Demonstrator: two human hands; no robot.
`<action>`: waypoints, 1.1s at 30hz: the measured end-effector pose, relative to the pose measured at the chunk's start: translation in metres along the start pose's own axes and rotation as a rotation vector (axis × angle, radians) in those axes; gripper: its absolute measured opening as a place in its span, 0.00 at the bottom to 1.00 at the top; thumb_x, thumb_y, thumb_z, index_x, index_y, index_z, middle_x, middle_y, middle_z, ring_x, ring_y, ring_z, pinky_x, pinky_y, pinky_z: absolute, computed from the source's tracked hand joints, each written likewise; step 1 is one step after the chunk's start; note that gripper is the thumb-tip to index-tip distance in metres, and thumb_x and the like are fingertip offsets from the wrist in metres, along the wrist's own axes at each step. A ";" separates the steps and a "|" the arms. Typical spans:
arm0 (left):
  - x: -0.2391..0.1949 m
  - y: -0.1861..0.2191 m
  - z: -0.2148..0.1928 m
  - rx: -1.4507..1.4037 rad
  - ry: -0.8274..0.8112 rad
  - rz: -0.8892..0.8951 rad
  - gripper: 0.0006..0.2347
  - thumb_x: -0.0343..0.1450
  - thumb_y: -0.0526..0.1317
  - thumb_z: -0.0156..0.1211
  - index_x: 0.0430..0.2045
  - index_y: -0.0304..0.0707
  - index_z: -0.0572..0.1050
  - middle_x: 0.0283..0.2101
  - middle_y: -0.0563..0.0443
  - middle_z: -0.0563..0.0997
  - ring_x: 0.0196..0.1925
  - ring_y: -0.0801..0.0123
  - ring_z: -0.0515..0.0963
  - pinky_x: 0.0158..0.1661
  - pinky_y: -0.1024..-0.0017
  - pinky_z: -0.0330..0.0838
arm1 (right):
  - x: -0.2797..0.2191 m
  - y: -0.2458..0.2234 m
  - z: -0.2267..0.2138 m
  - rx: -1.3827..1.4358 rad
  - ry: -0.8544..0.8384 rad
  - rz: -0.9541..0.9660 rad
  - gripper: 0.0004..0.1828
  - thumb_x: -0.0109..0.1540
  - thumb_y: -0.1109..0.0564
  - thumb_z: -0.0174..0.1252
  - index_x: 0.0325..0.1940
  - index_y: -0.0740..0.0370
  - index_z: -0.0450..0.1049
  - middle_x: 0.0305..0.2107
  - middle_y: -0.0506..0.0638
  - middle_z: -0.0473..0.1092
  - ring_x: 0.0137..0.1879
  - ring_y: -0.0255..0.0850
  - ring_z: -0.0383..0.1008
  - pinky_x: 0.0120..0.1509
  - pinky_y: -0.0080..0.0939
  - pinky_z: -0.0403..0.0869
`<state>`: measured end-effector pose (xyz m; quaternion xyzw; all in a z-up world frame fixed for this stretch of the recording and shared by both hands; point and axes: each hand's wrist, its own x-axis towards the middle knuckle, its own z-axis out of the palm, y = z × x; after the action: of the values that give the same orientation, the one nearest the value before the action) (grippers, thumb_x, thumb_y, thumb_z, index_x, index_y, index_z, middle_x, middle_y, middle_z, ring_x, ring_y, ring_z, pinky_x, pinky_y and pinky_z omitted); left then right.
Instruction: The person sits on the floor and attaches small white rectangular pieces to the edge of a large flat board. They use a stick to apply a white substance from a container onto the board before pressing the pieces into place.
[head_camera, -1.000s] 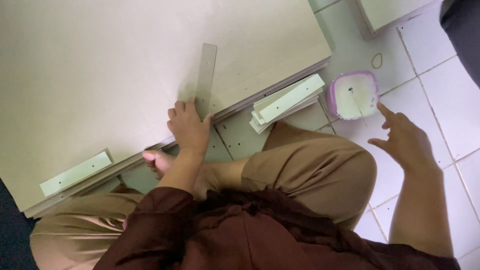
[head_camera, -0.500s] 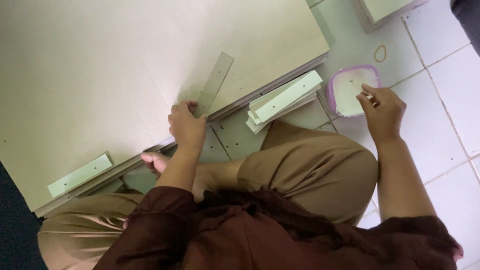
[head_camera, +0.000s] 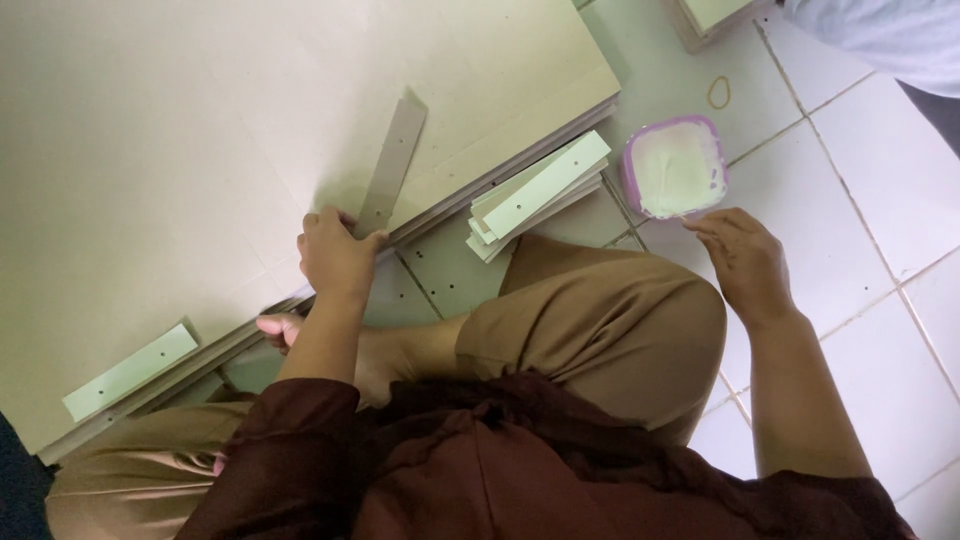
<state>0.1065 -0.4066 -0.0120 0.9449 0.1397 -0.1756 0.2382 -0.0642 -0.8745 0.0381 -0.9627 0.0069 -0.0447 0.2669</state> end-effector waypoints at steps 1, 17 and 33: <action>0.001 -0.002 0.002 0.000 -0.001 -0.001 0.19 0.65 0.50 0.74 0.40 0.42 0.73 0.50 0.47 0.73 0.52 0.50 0.71 0.46 0.53 0.69 | -0.001 -0.003 -0.003 0.000 -0.001 0.000 0.10 0.73 0.64 0.56 0.56 0.65 0.81 0.48 0.56 0.75 0.51 0.47 0.76 0.56 0.44 0.76; -0.001 0.000 -0.003 -0.018 -0.014 -0.004 0.18 0.64 0.50 0.74 0.40 0.44 0.74 0.51 0.49 0.74 0.53 0.51 0.72 0.47 0.53 0.68 | 0.007 -0.001 -0.025 0.313 0.306 0.695 0.10 0.71 0.61 0.53 0.51 0.61 0.80 0.43 0.45 0.78 0.40 0.31 0.71 0.39 0.29 0.73; -0.002 -0.001 -0.003 -0.015 -0.006 0.018 0.18 0.65 0.49 0.74 0.39 0.43 0.74 0.51 0.48 0.74 0.52 0.50 0.72 0.46 0.51 0.69 | -0.003 0.011 -0.024 0.577 0.519 0.962 0.12 0.67 0.58 0.56 0.53 0.59 0.80 0.38 0.40 0.79 0.36 0.24 0.70 0.35 0.20 0.70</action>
<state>0.1051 -0.4046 -0.0090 0.9437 0.1318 -0.1753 0.2475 -0.0693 -0.8956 0.0527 -0.6985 0.4925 -0.1522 0.4964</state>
